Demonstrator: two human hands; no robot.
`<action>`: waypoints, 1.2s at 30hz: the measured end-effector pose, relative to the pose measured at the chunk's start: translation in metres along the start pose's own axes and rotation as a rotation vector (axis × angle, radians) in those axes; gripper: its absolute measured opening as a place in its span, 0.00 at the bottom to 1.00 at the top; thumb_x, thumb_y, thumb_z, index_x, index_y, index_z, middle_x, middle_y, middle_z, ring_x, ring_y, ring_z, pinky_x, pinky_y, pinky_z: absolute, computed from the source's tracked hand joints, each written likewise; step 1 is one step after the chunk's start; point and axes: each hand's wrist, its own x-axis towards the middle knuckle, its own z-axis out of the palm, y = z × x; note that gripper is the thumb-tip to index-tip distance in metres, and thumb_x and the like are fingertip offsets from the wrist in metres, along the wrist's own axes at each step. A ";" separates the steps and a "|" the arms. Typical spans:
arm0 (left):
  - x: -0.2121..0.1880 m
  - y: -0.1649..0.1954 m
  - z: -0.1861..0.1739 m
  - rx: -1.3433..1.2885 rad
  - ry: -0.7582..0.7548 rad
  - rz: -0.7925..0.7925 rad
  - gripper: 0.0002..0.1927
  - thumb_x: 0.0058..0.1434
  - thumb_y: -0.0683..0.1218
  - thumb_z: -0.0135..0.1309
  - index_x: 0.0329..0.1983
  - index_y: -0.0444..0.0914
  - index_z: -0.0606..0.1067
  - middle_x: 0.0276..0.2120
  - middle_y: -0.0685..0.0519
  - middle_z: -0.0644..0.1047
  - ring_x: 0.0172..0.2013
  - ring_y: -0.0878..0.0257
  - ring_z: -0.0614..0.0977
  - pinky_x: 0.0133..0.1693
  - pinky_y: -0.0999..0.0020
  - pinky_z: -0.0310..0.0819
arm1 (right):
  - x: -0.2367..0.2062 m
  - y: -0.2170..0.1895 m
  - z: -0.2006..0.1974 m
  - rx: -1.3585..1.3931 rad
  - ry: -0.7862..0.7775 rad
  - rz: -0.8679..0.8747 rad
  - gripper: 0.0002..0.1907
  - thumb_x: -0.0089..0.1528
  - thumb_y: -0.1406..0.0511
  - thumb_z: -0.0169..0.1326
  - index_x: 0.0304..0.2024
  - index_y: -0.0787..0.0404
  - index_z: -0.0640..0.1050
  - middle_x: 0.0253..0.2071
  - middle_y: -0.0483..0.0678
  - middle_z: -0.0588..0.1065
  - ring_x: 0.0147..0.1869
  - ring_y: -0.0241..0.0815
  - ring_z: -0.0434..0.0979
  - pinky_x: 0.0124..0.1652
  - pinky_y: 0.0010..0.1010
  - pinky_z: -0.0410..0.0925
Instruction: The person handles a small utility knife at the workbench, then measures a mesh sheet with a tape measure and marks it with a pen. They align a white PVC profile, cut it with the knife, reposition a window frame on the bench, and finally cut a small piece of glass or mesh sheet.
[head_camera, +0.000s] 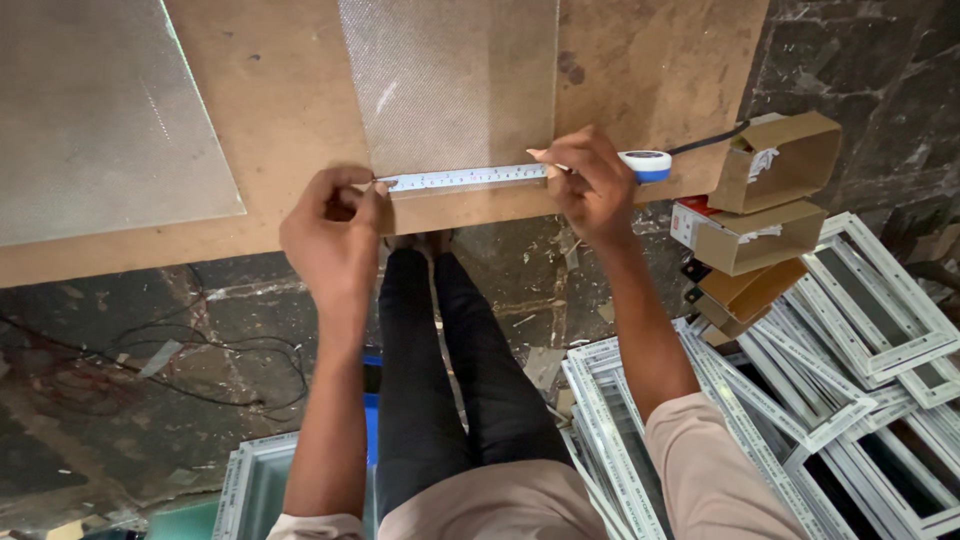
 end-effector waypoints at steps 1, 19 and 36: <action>0.001 0.000 -0.001 -0.050 -0.015 -0.037 0.06 0.59 0.38 0.64 0.38 0.34 0.81 0.23 0.58 0.74 0.25 0.74 0.72 0.28 0.76 0.67 | 0.001 -0.002 -0.001 -0.017 0.007 -0.021 0.04 0.67 0.73 0.57 0.44 0.67 0.78 0.41 0.52 0.76 0.43 0.43 0.77 0.37 0.31 0.72; 0.012 0.012 -0.008 -0.141 -0.083 -0.154 0.05 0.59 0.39 0.63 0.35 0.32 0.82 0.23 0.55 0.79 0.20 0.73 0.74 0.21 0.76 0.66 | 0.013 -0.010 -0.007 -0.099 -0.042 -0.014 0.02 0.65 0.72 0.59 0.40 0.66 0.80 0.38 0.50 0.77 0.42 0.44 0.75 0.40 0.35 0.70; 0.009 0.012 -0.004 -0.137 -0.066 -0.192 0.04 0.59 0.38 0.62 0.35 0.31 0.82 0.22 0.53 0.79 0.18 0.72 0.72 0.19 0.74 0.62 | 0.010 -0.004 -0.008 -0.166 -0.058 -0.021 0.02 0.65 0.71 0.60 0.40 0.66 0.80 0.39 0.50 0.76 0.44 0.47 0.76 0.45 0.38 0.70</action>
